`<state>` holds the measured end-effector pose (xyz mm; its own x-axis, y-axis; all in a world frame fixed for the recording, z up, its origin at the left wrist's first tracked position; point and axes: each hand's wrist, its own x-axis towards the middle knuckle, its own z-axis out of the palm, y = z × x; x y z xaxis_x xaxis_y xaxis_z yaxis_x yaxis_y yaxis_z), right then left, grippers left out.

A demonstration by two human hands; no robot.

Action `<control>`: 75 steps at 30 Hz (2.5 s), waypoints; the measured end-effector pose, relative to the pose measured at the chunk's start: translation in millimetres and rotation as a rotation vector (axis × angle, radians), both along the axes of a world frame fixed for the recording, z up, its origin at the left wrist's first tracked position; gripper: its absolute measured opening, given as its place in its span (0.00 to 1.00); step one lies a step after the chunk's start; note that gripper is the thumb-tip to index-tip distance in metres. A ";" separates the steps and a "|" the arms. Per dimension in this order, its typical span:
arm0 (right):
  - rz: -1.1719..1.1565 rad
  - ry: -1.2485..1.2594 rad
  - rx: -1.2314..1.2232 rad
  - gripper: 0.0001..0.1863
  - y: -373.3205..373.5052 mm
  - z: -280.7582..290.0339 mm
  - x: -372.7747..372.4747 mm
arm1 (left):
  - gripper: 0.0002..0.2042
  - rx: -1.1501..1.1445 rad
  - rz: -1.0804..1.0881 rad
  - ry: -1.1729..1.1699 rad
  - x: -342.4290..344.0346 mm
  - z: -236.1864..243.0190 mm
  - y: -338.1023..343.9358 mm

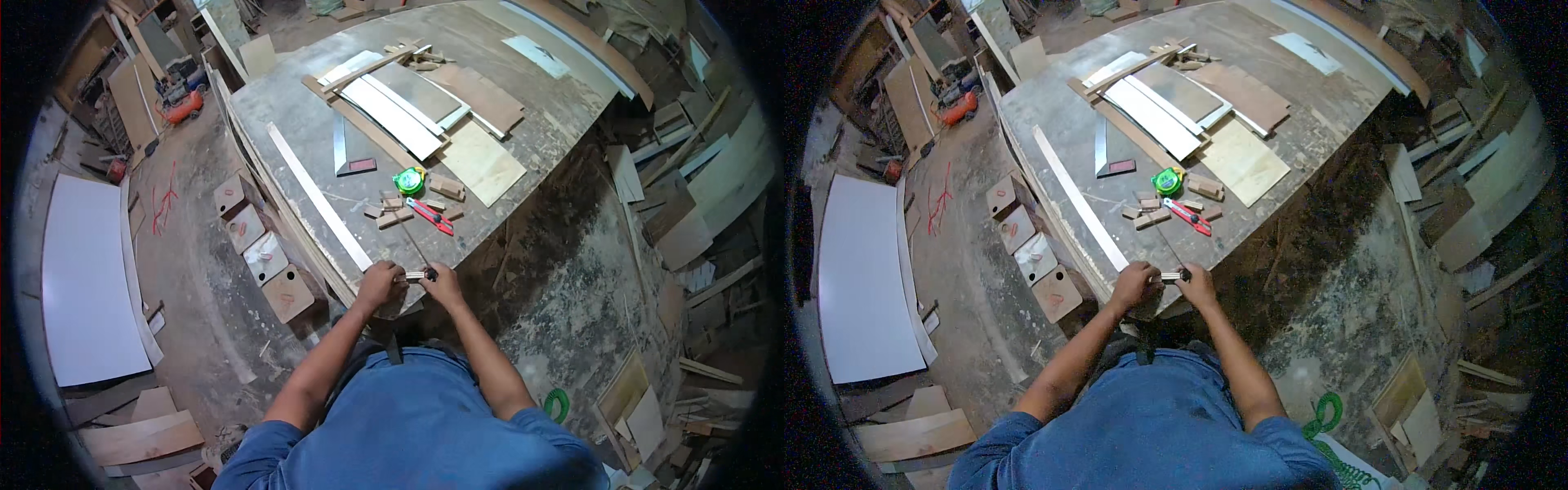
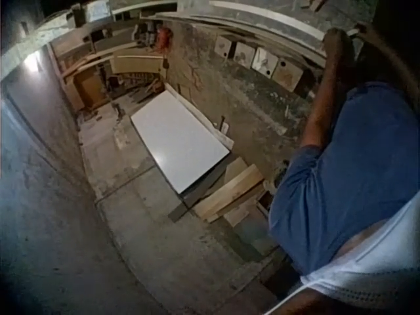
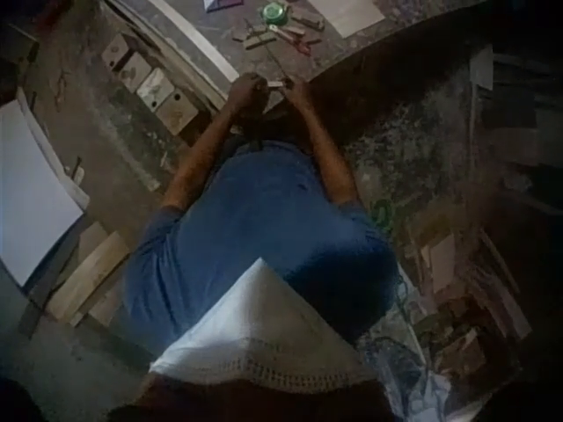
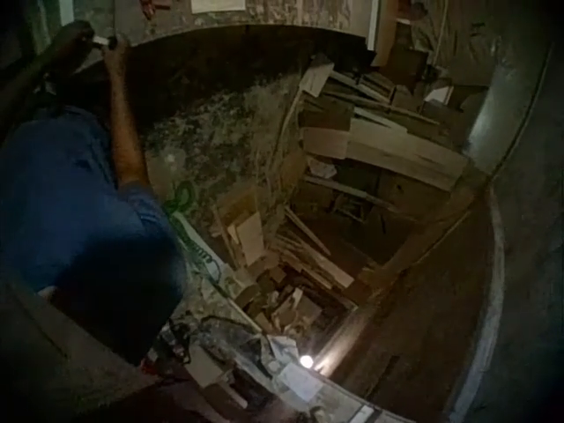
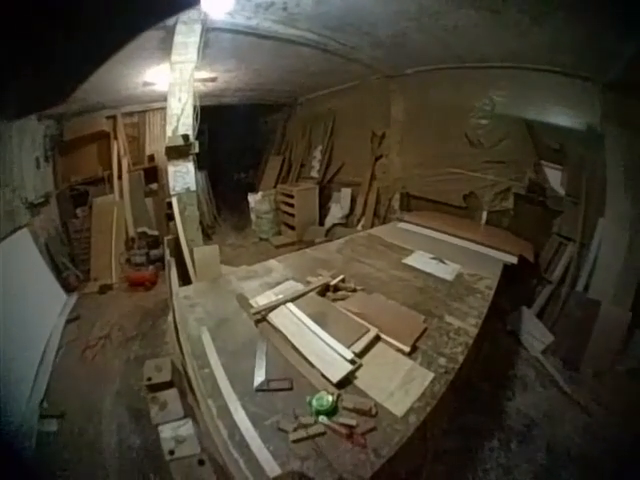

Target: The person is measuring a small piece of wood with a tape measure and then trimming the edge using a utility knife on a workbench.

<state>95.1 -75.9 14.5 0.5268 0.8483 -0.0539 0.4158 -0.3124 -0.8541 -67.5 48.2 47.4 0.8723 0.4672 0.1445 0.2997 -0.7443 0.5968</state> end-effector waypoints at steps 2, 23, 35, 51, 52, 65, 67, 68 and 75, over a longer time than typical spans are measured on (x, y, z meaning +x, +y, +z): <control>0.013 0.032 -0.004 0.16 0.0 3.5 2.3 | 0.11 -0.085 0.070 -0.018 -1.5 -0.9 -0.9; -0.003 0.047 0.044 0.18 -1.1 -0.4 1.3 | 0.11 -0.100 0.057 -0.140 4.9 -12.2 -6.5; -0.018 0.330 0.066 0.23 -6.2 -9.5 8.9 | 0.11 -0.097 0.113 -0.081 7.0 -5.2 -8.6; -0.150 0.574 0.198 0.19 -22.1 -24.2 1.4 | 0.42 -0.095 0.335 -0.057 50.2 33.8 59.0; -0.156 0.574 0.191 0.19 -20.6 -23.9 0.7 | 0.44 -0.049 0.369 -0.127 49.1 35.8 60.7; -0.215 0.575 0.206 0.16 -18.0 -14.4 -4.4 | 0.59 0.183 0.371 0.150 -32.2 2.2 78.2; -0.220 0.558 0.227 0.16 -16.8 -9.2 -8.2 | 0.54 0.203 0.372 0.094 -43.2 -2.5 84.2; -0.219 0.544 0.247 0.15 -17.3 -10.3 -10.2 | 0.54 0.200 0.361 0.086 -42.9 -1.4 84.7; -0.348 0.338 0.160 0.14 -48.5 -0.7 -39.3 | 0.20 0.215 0.031 -0.019 -4.7 15.3 79.2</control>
<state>55.7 -124.3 13.8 0.7550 0.6373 -0.1540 0.0026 -0.2379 -0.9713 -72.3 127.5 62.7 0.8543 0.4500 0.2599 0.3143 -0.8457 0.4312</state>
